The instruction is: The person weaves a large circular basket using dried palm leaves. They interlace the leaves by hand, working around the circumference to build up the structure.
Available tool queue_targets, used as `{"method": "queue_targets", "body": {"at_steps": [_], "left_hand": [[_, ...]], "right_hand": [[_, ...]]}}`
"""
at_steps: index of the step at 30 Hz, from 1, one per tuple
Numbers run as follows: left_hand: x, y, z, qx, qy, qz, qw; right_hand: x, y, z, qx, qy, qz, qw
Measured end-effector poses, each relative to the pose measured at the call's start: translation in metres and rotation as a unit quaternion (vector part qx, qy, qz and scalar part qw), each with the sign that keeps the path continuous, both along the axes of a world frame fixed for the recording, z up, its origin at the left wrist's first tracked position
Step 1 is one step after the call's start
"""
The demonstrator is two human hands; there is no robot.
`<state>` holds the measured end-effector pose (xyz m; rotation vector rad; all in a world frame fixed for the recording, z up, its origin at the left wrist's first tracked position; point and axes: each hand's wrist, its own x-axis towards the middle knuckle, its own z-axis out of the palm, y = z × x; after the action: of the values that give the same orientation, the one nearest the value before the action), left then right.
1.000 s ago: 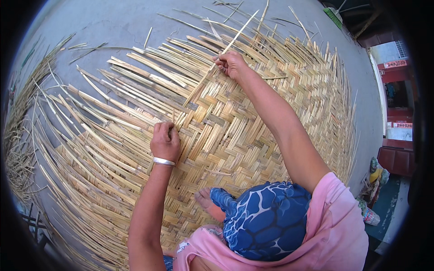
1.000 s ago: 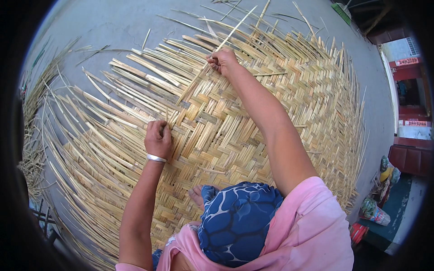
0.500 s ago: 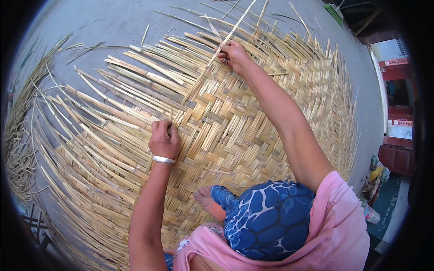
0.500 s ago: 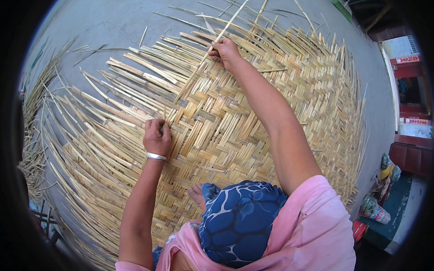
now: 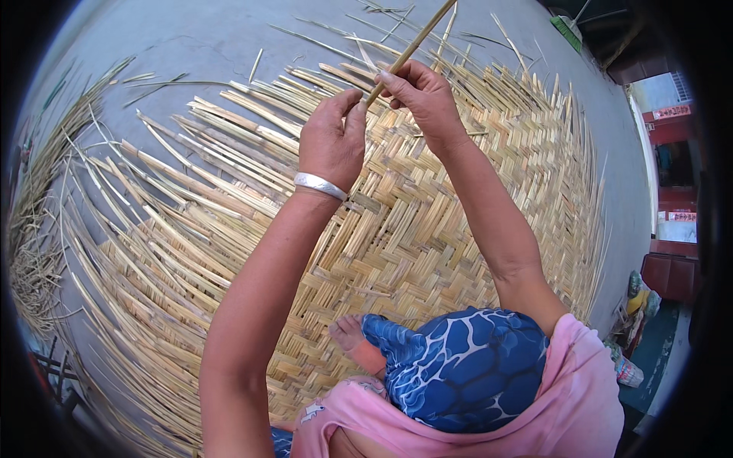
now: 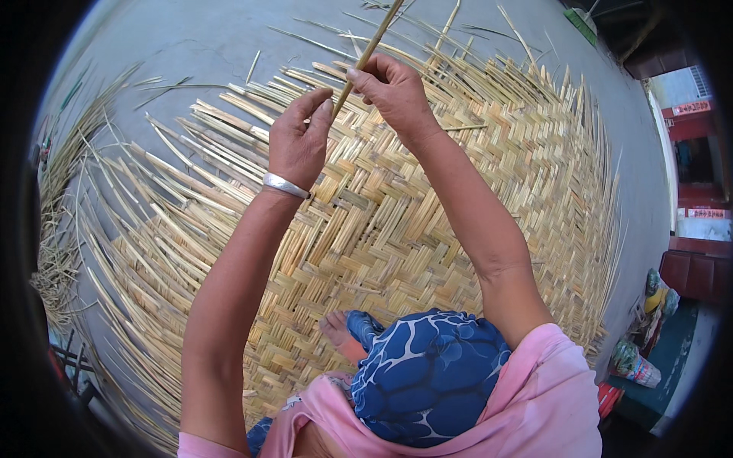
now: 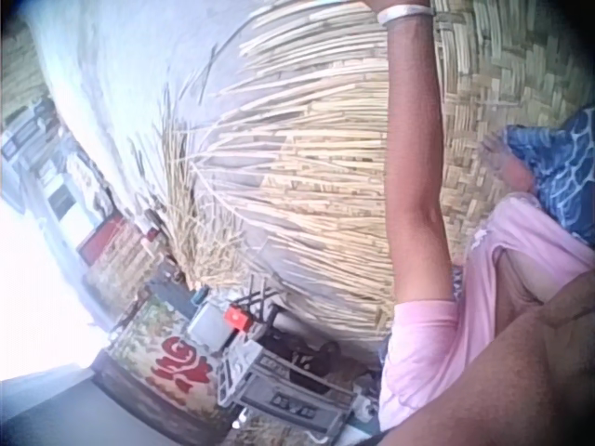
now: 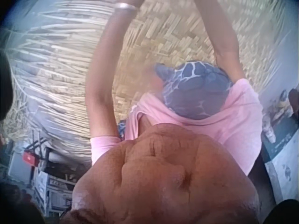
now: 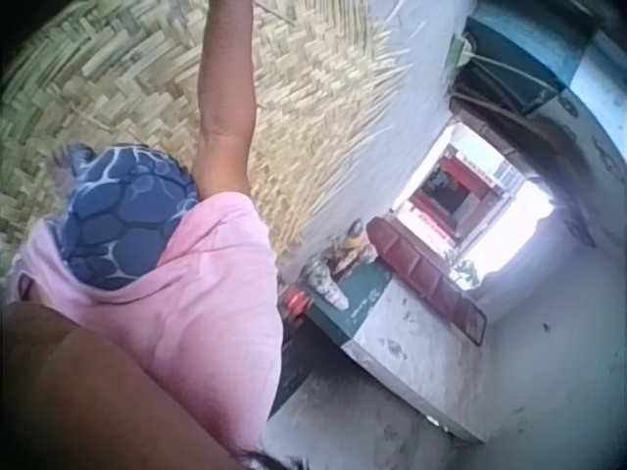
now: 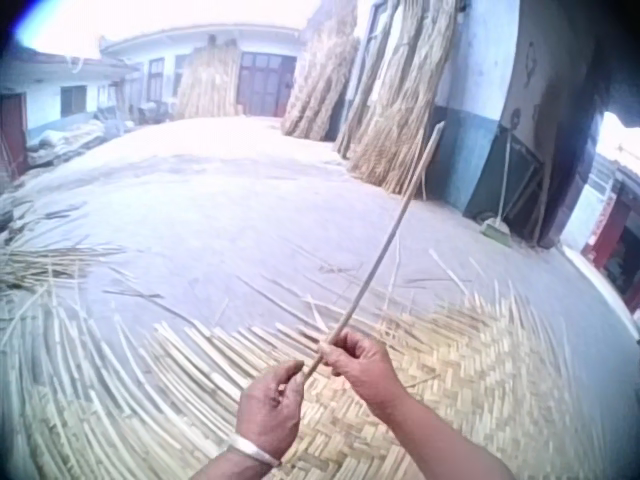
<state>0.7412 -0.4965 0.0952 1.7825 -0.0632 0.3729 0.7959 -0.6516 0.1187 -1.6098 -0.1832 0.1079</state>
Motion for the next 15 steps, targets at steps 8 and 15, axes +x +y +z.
{"method": "queue_targets", "body": {"at_steps": [8,15], "left_hand": [[0.021,-0.014,0.018,-0.103,0.097,-0.136,0.981],[0.035,-0.003,0.026,0.046,0.086,-0.02,0.995]], "right_hand": [[-0.019,0.0,0.026,0.018,-0.118,-0.02,0.993],[-0.013,0.021,0.028,0.094,-0.125,-0.02,0.987]]}}
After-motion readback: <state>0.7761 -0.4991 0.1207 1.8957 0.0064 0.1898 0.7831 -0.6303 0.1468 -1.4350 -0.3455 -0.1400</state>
